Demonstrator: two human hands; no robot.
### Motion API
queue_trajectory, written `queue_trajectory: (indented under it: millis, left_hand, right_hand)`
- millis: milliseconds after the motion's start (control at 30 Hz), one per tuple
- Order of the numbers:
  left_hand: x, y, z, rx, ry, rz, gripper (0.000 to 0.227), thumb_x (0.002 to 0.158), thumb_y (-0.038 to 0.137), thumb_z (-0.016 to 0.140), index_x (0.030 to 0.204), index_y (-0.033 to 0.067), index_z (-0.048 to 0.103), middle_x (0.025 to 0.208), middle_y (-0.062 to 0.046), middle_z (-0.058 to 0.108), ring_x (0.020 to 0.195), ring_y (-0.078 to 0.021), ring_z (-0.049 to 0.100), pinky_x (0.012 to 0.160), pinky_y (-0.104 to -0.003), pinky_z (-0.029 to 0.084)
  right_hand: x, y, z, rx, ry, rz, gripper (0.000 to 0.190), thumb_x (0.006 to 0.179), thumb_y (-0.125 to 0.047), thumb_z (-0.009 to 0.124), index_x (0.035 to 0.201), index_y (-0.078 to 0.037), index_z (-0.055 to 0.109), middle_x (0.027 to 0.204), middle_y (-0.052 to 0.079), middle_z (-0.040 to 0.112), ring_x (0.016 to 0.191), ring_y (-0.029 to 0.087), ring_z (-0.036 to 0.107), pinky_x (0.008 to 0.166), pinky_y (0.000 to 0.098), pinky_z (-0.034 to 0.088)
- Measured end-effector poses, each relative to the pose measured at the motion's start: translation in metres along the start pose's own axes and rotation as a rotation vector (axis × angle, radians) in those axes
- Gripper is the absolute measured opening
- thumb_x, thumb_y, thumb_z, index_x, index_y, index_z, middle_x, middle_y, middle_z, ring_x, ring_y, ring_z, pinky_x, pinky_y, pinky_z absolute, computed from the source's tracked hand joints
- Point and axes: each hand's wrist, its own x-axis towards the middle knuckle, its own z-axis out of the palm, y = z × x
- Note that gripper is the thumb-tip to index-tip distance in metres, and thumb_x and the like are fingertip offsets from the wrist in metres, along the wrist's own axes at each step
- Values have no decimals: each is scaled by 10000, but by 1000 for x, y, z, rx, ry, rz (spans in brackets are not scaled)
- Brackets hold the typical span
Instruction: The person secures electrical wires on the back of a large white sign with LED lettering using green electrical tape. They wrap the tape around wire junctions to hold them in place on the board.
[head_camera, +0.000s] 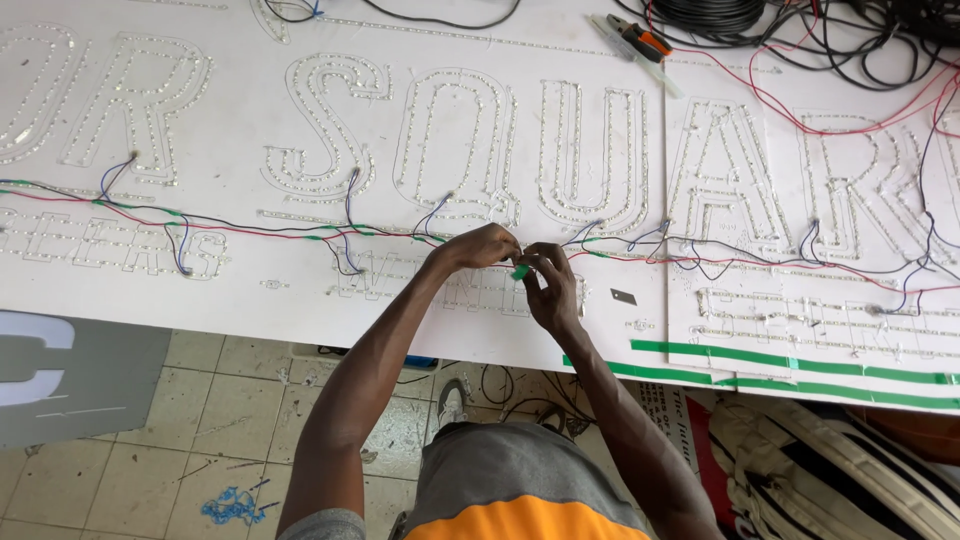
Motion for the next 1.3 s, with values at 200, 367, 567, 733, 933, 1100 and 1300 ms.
queue_trajectory:
  millis: [200, 367, 567, 733, 933, 1100, 1300]
  left_hand:
    - [-37, 28, 8, 197, 98, 83, 191, 1085, 129, 653, 1094, 25, 813, 893, -187, 758, 824, -307, 703, 790, -493, 525]
    - [-37, 9, 17, 219, 145, 52, 203, 1091, 131, 625, 1136, 14, 785, 1006, -230, 784, 957, -414, 770, 863, -558, 566]
    - [-36, 4, 15, 132, 221, 177, 264, 1077, 84, 663, 1298, 5, 783, 1092, -216, 760, 1036, -385, 738, 914, -535, 598]
    - [-47, 45, 10, 40, 360, 382, 384, 1059, 37, 751, 1443, 51, 759, 1222, -164, 720, 1166, -323, 728, 952, -478, 621]
    - [-36, 43, 21, 52, 390, 467, 77, 1073, 70, 799, 1147, 69, 819, 1005, -85, 700, 968, -250, 749, 869, -419, 638]
    - [-15, 26, -10, 31, 623, 543, 109, 1176, 199, 666, 1174, 121, 742, 1023, -80, 687, 970, -262, 736, 860, -411, 611]
    - [-43, 74, -36, 557, 894, 165, 126, 1124, 280, 689, 1065, 168, 690, 859, -48, 732, 830, -285, 802, 746, -490, 642]
  right_hand:
    - [25, 12, -8, 207, -9, 235, 130, 1061, -64, 814, 1057, -170, 890, 999, 63, 837, 963, 317, 819, 957, 460, 594]
    - [29, 4, -10, 272, -103, 390, 118, 1073, -93, 775, 1066, -151, 879, 992, 76, 850, 983, 265, 821, 1018, 464, 582]
    - [13, 19, -2, 360, -155, 541, 77, 1055, -100, 792, 1097, -98, 856, 989, 95, 847, 1012, 180, 771, 1049, 456, 563]
    - [16, 13, -5, 418, -139, 563, 93, 1099, -117, 769, 1096, -83, 856, 960, 90, 822, 990, 133, 702, 1031, 430, 560]
    - [14, 23, -3, 431, -151, 559, 121, 1131, -213, 796, 1100, -109, 849, 929, 33, 787, 977, 88, 657, 1023, 385, 551]
    - [20, 10, -10, 442, -211, 603, 114, 1117, -178, 776, 1117, -82, 837, 923, 35, 791, 974, 111, 669, 1026, 384, 534]
    - [31, 11, -12, 292, -191, 512, 122, 1113, -141, 770, 1165, -121, 878, 1072, 165, 855, 1034, 304, 818, 1031, 501, 594]
